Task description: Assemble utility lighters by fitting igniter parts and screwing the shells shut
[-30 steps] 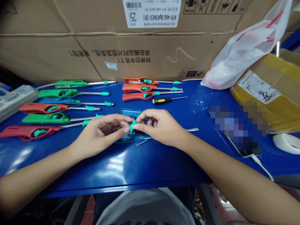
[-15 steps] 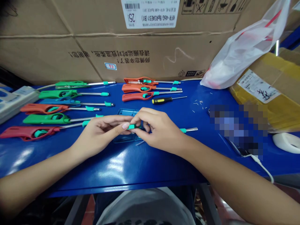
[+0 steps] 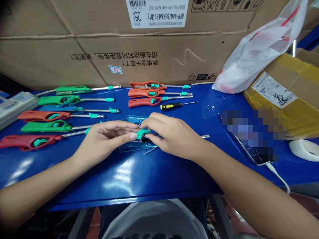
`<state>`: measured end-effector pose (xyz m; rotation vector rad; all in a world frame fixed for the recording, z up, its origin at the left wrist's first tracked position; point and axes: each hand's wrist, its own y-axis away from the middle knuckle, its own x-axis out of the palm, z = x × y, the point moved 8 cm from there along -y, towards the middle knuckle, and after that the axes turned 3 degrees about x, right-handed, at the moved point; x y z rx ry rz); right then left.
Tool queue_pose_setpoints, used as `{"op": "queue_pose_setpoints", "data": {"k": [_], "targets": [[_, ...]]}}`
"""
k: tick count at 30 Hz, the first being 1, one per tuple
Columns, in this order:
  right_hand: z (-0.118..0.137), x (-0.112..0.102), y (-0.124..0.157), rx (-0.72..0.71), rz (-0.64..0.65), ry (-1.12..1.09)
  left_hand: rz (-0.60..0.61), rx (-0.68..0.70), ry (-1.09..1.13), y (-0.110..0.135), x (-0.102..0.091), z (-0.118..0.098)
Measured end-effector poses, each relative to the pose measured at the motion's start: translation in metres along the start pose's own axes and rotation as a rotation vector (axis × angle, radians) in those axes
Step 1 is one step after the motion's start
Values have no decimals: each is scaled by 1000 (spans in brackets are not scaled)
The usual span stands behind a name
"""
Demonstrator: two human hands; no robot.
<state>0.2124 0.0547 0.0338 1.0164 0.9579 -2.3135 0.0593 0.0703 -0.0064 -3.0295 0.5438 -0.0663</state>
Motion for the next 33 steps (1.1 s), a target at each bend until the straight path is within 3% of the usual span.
{"op": "queue_pose_setpoints", "data": {"k": [5, 10, 13, 18, 25, 33], "targets": [[-1, 5, 1, 51, 41, -68, -7, -49, -89, 0, 0, 4], [-11, 10, 0, 241, 74, -217, -30, 51, -250, 3, -3, -4], [-14, 13, 0, 283, 93, -239, -46, 112, -390, 5, -4, -9], [-8, 10, 1, 166, 103, -40, -19, 235, -607, 6, -2, -19], [-5, 1, 8, 77, 319, 257, 178, 423, -895, 9, 12, -22], [-9, 8, 11, 88, 383, 360, 178, 435, -1065, 9, 7, -28]]}}
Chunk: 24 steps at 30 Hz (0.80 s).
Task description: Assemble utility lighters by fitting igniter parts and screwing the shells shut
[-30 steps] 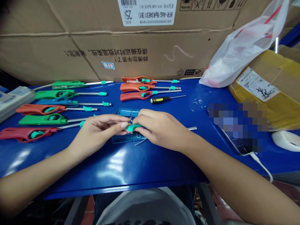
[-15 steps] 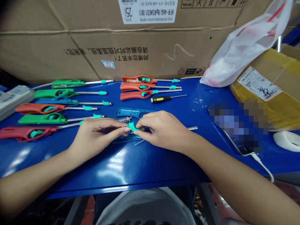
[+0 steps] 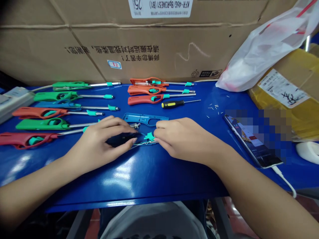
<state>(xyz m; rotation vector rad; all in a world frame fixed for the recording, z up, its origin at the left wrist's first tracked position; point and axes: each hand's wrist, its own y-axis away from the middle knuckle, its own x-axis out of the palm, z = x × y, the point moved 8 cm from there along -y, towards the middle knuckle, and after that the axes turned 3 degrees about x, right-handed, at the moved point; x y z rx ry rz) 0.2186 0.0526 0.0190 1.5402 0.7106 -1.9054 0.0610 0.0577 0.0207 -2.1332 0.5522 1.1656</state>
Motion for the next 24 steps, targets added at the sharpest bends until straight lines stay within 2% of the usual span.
{"op": "queue_pose_setpoints", "data": {"k": [4, 11, 15, 18, 24], "targets": [[2, 4, -3, 8, -29, 29, 75, -11, -99, -1, -6, 1], [3, -1, -2, 4, -108, 48, 271, 77, -190, 1, -12, 5], [6, 1, -3, -4, -109, 24, 325, 51, -137, 5, -7, 10], [8, 7, -4, -19, -67, -7, 333, 53, -56, 5, 2, 8], [6, 13, -6, -17, -24, -44, 248, 92, -28, 1, 7, 3]]}}
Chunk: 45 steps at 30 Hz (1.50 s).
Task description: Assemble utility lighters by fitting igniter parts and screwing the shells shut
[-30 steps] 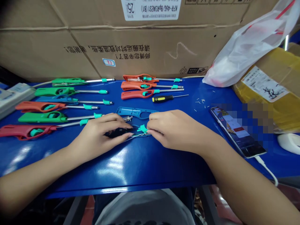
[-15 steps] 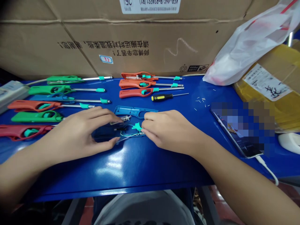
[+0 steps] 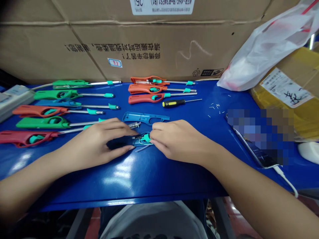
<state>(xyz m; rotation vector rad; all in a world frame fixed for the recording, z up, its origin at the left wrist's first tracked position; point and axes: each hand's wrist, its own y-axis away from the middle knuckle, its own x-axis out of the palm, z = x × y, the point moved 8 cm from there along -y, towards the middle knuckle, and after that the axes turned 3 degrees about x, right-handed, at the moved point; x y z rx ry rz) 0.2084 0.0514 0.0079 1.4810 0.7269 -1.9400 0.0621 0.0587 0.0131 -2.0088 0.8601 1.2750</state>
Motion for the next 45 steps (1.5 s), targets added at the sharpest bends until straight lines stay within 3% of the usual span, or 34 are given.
{"op": "queue_pose_setpoints", "data": {"k": [24, 33, 45], "targets": [[5, 2, -2, -103, -57, -114, -69, 78, 4, 6, 6, -3], [1, 4, -3, -8, -30, -46, -30, 128, -124, 5, 5, -11], [1, 8, -6, 13, -11, 2, -22, 117, -118, 5, 7, -11]]}}
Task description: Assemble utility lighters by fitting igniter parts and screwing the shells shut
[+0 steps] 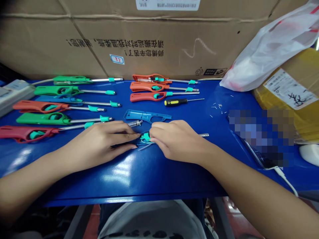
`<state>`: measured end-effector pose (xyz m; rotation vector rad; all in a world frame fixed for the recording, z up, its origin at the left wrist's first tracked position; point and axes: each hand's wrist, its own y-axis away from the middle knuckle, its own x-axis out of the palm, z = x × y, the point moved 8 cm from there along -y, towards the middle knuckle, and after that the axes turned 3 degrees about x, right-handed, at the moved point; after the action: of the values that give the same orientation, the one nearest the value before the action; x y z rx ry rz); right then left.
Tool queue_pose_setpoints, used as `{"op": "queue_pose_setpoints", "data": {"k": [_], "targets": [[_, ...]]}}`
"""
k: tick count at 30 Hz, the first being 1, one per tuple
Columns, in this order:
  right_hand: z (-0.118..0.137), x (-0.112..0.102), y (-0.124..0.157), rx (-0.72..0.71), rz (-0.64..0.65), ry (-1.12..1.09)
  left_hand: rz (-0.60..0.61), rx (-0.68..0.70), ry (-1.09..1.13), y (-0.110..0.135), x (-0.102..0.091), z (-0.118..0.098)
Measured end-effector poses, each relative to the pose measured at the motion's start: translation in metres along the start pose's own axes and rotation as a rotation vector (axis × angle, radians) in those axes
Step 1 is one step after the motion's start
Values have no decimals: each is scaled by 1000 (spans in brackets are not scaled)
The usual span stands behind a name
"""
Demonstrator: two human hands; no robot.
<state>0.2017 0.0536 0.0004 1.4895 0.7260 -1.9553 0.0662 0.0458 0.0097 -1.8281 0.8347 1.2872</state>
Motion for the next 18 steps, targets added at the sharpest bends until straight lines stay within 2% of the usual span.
{"op": "queue_pose_setpoints", "data": {"k": [9, 18], "targets": [[4, -4, 3, -74, -11, -4, -5, -66, 48, 0, -1, 1], [5, -2, 2, -45, 1, -4, -9, -74, 87, -1, -1, 4]]}}
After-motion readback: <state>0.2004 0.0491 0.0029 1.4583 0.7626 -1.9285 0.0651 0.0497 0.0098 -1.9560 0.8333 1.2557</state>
